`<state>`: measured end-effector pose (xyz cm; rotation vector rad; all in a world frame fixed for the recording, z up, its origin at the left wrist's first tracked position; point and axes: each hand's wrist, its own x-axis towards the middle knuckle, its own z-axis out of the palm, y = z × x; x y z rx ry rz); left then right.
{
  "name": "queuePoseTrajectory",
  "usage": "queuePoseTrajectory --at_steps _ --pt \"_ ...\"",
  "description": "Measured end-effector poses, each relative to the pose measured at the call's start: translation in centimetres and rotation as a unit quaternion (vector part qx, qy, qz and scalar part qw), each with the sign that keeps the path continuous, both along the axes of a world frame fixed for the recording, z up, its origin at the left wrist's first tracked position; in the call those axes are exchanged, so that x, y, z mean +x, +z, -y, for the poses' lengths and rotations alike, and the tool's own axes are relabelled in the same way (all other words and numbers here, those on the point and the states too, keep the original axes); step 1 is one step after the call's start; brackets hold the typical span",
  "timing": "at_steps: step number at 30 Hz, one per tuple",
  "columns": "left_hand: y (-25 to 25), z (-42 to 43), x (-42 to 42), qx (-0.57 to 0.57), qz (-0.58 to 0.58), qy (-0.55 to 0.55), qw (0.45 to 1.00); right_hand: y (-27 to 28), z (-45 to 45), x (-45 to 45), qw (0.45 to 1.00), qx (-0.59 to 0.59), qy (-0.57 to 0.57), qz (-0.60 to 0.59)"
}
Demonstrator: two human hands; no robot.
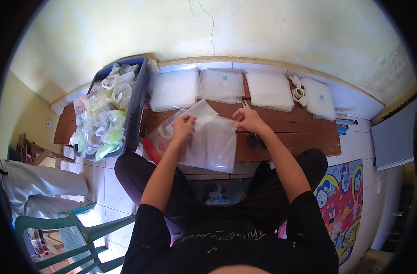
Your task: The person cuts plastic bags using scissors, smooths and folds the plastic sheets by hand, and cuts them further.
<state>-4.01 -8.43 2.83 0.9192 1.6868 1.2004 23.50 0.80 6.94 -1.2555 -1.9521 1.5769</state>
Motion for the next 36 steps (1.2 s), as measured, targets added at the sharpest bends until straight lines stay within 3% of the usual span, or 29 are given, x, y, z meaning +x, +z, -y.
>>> queuePoseTrajectory --at_steps 1,2,3,4,7,10,12,14,16,19,21,24,25,27,28,33,36 --pt "-0.5 0.1 -0.2 -0.015 -0.026 -0.026 0.999 -0.8 -0.4 -0.5 1.0 0.0 0.003 -0.001" --pt "-1.0 0.1 -0.4 -0.014 -0.027 -0.023 0.999 -1.5 -0.8 -1.0 0.985 0.157 -0.01 0.066" --pt "-1.2 0.1 -0.2 0.0 -0.103 -0.026 0.994 -1.3 -1.0 -1.7 0.942 0.309 -0.024 0.13" --pt "-1.5 0.2 0.1 0.013 -0.178 -0.03 0.984 -1.3 -1.1 -2.6 0.942 0.308 -0.024 0.129" --pt "-1.8 0.8 1.1 0.013 -0.181 -0.004 0.983 -1.2 -1.6 -6.4 0.961 0.254 -0.048 0.098" --pt "-1.8 1.2 1.6 0.015 -0.167 -0.011 0.986 -1.0 -1.6 -10.1 0.955 0.257 -0.048 0.142" --pt "-2.7 1.1 1.2 0.041 -0.15 -0.019 0.988 -0.8 -1.7 -11.9 0.949 0.204 -0.031 0.24" --pt "-3.8 1.1 0.5 0.065 -0.13 -0.03 0.989 -0.7 -1.8 -13.2 0.956 0.18 -0.01 0.233" --pt "-4.2 1.0 0.0 0.052 -0.051 -0.086 0.994 -1.1 -2.0 -14.1 0.961 0.156 0.009 0.227" --pt "-4.7 0.8 -0.3 0.048 -0.046 -0.15 0.986 -1.2 -2.1 -15.3 0.965 0.153 0.019 0.213" --pt "-4.3 0.8 -0.1 0.056 -0.053 -0.172 0.982 -0.9 -2.1 -16.0 0.961 0.12 0.087 0.234" --pt "-3.0 1.0 0.1 0.052 -0.063 -0.209 0.974 -0.6 -1.4 -17.5 0.982 0.043 0.015 0.182" --pt "-2.8 1.0 0.1 0.042 -0.066 -0.224 0.971 -2.2 -1.6 -18.3 0.982 0.043 0.017 0.182" --pt "-2.5 1.1 0.3 0.055 -0.063 -0.222 0.971 -3.9 -1.1 -19.5 0.952 0.207 -0.078 0.21" --pt "-2.4 1.1 0.4 0.071 -0.06 -0.221 0.971 -3.9 -1.1 -19.4 0.952 0.206 -0.076 0.211" --pt "-2.4 0.6 0.4 0.086 -0.135 -0.278 0.947 0.1 -0.6 -18.0 0.96 0.172 0.167 0.145" --pt "-2.4 0.7 0.9 0.13 -0.186 -0.285 0.931 0.3 0.1 -19.1 0.934 0.188 0.219 0.212"
